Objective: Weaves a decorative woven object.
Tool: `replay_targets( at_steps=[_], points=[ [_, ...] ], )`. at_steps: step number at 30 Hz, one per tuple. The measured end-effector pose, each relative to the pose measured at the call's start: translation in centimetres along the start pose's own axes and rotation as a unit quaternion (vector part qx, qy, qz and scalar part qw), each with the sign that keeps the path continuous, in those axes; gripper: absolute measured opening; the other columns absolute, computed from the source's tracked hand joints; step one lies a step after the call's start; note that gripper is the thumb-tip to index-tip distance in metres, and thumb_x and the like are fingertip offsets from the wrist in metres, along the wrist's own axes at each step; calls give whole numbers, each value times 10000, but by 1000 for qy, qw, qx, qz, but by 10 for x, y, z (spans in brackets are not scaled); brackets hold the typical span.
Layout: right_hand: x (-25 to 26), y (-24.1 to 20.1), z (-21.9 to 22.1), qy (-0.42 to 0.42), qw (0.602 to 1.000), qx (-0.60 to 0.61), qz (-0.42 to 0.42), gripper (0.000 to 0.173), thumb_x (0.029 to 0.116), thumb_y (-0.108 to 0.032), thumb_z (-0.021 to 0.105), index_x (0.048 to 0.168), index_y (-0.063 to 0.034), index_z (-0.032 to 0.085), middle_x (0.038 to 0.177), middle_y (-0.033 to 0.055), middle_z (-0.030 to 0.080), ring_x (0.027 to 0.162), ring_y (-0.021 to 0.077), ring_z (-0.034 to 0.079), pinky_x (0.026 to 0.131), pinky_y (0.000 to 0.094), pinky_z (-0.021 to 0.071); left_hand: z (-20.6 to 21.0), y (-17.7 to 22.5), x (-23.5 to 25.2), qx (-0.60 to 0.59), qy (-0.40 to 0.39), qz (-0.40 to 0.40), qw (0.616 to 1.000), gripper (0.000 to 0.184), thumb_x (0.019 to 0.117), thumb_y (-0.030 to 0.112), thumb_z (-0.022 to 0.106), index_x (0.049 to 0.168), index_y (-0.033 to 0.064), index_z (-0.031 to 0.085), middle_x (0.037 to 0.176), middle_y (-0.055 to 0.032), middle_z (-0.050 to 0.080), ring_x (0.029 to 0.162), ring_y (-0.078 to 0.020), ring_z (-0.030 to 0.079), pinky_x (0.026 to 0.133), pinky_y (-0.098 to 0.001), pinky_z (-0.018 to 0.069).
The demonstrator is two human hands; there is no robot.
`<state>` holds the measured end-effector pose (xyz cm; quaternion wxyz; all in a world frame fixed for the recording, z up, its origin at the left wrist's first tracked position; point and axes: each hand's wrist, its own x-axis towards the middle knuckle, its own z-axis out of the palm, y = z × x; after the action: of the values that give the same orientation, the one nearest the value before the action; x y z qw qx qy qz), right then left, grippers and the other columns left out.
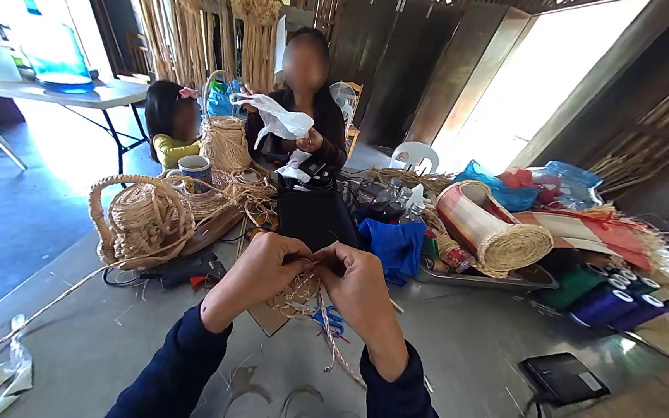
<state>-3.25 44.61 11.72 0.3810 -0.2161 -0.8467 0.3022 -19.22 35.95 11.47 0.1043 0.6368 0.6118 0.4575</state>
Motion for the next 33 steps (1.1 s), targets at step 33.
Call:
replay_targets(
  at_steps=[33],
  points=[
    [5,4,-5,-38,989,141,31,116,988,-58,627,970,-20,735,702,-51,672,605,-22,616,602,140,531,-93,-12,-31,169,341,-33,924,120,996,73,623,1047,-3,700,887,-150,700,751,-243,675,698,-480,563]
  ],
)
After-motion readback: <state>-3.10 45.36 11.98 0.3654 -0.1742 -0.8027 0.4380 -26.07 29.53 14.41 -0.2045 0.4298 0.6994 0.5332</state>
